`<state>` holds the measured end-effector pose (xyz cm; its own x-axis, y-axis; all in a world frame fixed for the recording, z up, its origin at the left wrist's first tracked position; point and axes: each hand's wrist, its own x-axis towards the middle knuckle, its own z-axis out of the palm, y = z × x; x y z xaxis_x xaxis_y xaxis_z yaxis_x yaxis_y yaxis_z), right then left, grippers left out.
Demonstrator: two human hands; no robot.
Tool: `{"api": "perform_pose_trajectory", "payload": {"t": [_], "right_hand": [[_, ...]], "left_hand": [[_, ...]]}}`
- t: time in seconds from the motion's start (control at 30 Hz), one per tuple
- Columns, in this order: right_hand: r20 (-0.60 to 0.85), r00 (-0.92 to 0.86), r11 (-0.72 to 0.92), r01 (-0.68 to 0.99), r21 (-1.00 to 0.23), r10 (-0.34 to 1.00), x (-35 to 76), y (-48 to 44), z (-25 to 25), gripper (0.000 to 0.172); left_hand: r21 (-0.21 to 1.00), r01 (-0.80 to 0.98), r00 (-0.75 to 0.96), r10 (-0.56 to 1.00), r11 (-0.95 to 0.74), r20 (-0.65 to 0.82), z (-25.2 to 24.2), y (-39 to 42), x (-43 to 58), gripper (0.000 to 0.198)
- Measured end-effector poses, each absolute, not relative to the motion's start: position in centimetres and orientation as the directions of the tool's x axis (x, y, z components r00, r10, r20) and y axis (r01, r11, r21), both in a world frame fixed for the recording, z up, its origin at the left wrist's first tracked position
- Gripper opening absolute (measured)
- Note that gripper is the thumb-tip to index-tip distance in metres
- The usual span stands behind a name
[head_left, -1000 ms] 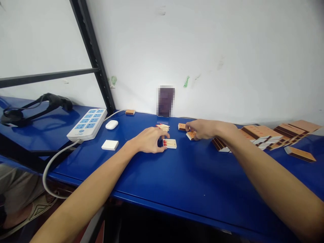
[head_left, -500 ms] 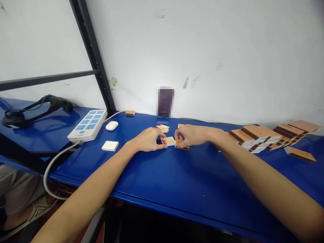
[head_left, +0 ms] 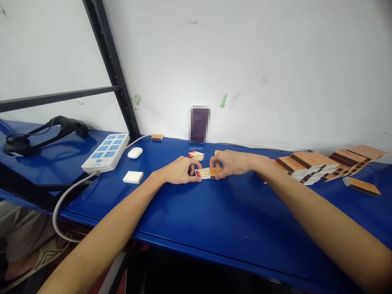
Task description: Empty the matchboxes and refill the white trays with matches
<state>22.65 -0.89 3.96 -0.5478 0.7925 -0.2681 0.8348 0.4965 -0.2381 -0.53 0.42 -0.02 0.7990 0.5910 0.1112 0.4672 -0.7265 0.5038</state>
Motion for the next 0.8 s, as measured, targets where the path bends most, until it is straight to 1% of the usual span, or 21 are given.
{"api": "perform_pose_trajectory", "payload": {"t": [0.2, 0.3, 0.37, 0.43, 0.53, 0.6, 0.7, 0.77, 0.8], "right_hand": [[-0.247, -0.563, 0.513, 0.824, -0.24, 0.789, 21.7, -1.3, 4.0, 0.031], [-0.19, -0.571, 0.531, 0.817, -0.224, 0.799, 21.0, -1.6, 3.8, 0.03], [-0.155, -0.6, 0.56, 0.793, -0.239, 0.784, 20.7, -1.7, 3.5, 0.029], [-0.137, -0.63, 0.585, 0.768, -0.26, 0.765, 20.5, -1.7, 3.2, 0.029], [-0.124, -0.652, 0.605, 0.746, -0.279, 0.748, 20.3, -1.6, 2.7, 0.029], [-0.134, -0.652, 0.605, 0.749, -0.271, 0.746, 20.2, -1.7, 2.6, 0.03], [-0.133, -0.619, 0.592, 0.782, -0.194, 0.774, 20.4, -2.2, 3.6, 0.036], [-0.084, -0.57, 0.555, 0.818, -0.151, 0.817, 21.3, -2.9, 5.3, 0.042], [-0.06, -0.533, 0.52, 0.841, -0.152, 0.844, 22.0, -3.4, 6.5, 0.041]], "left_hand": [[0.568, 0.435, 0.798, 0.592, -0.698, 0.116, -0.4, 0.2, -0.2, 0.031], [0.626, 0.396, 0.78, 0.605, -0.673, 0.158, -0.8, 0.2, 0.0, 0.037], [0.668, 0.363, 0.766, 0.616, -0.649, 0.182, -0.9, 0.3, 0.0, 0.043], [0.695, 0.349, 0.756, 0.627, -0.628, 0.187, -1.0, 0.4, 0.0, 0.043], [0.705, 0.357, 0.753, 0.635, -0.612, 0.17, -1.0, 0.6, 0.0, 0.041], [0.706, 0.36, 0.756, 0.634, -0.61, 0.162, -1.0, 0.6, -0.1, 0.041], [0.703, 0.355, 0.76, 0.628, -0.616, 0.167, -0.8, 0.6, -0.2, 0.041], [0.685, 0.361, 0.754, 0.63, -0.633, 0.185, -0.7, 0.5, -0.1, 0.039], [0.669, 0.37, 0.75, 0.632, -0.644, 0.193, -0.6, 0.4, -0.1, 0.038]]}}
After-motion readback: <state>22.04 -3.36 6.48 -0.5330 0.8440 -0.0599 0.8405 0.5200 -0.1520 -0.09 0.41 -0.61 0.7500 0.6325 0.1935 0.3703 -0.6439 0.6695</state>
